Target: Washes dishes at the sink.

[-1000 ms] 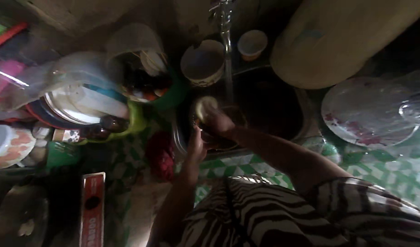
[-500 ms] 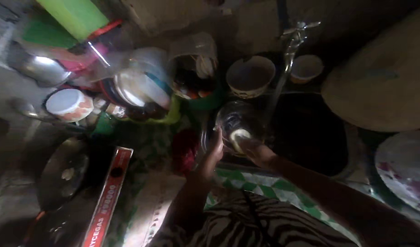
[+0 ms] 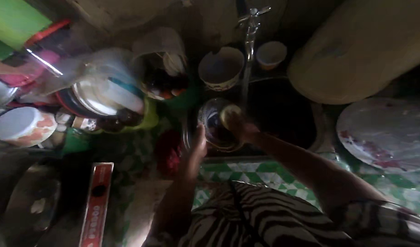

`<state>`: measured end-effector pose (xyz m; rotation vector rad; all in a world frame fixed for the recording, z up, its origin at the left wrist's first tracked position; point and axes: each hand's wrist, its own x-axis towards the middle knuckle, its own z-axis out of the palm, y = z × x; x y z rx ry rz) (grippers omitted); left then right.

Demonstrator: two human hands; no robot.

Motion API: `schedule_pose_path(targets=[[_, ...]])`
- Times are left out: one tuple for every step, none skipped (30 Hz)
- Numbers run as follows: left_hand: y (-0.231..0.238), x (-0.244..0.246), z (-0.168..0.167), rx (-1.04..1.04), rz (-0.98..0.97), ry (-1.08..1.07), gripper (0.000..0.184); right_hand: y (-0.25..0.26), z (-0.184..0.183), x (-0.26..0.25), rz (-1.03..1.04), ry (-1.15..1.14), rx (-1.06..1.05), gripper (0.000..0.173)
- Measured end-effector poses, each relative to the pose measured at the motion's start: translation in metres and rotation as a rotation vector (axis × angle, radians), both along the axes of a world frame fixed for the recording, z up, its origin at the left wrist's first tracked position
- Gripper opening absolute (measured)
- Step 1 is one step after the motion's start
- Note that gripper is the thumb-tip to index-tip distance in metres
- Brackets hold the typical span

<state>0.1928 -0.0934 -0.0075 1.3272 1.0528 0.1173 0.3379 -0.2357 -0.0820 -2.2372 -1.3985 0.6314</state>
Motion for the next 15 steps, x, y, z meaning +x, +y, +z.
schedule_pose_path(targets=[[-0.004, 0.006, -0.005, -0.022, -0.007, -0.001, 0.063, 0.012, 0.005, -0.005, -0.028, 0.015, 0.084, 0.056], [-0.007, 0.012, -0.008, -0.03, -0.004, -0.012, 0.064, 0.021, 0.008, -0.014, -0.019, 0.05, 0.199, 0.051], [-0.008, 0.015, -0.008, -0.016, 0.007, -0.025, 0.064, 0.025, 0.008, -0.025, 0.04, 0.107, 0.288, 0.05], [-0.005, 0.016, -0.007, 0.02, 0.03, -0.023, 0.064, 0.022, 0.012, -0.036, 0.106, 0.188, 0.311, 0.05], [0.002, 0.014, -0.003, 0.05, 0.044, -0.003, 0.065, 0.011, 0.019, -0.042, 0.166, 0.242, 0.271, 0.053], [0.01, 0.012, 0.002, 0.046, 0.058, 0.008, 0.065, -0.003, 0.024, -0.041, 0.208, 0.223, 0.212, 0.055], [0.018, 0.01, 0.007, 0.022, 0.092, 0.023, 0.067, -0.018, 0.027, -0.035, 0.233, 0.17, 0.162, 0.052], [0.023, 0.009, 0.011, -0.025, 0.128, 0.041, 0.066, -0.032, 0.028, -0.026, 0.221, 0.106, 0.162, 0.043], [0.027, 0.006, 0.013, -0.091, 0.152, 0.053, 0.064, -0.042, 0.025, -0.015, 0.194, 0.028, 0.26, 0.034], [0.031, 0.006, 0.014, -0.178, 0.148, 0.041, 0.062, -0.045, 0.024, -0.002, 0.184, -0.051, 0.369, 0.026], [0.034, 0.007, 0.014, -0.277, 0.139, 0.003, 0.059, -0.044, 0.031, 0.013, 0.184, -0.078, 0.429, 0.021], [0.036, 0.007, 0.01, -0.359, 0.118, -0.052, 0.055, -0.039, 0.044, 0.024, 0.178, -0.048, 0.433, 0.019], [0.037, 0.006, 0.007, -0.397, 0.085, -0.118, 0.052, -0.034, 0.06, 0.032, 0.151, 0.029, 0.409, 0.019], [0.038, 0.006, 0.0, -0.384, 0.061, -0.163, 0.049, -0.026, 0.074, 0.038, 0.111, 0.116, 0.39, 0.021], [0.039, 0.007, -0.006, -0.328, 0.049, -0.176, 0.043, -0.019, 0.088, 0.045, 0.061, 0.247, 0.333, 0.024]])
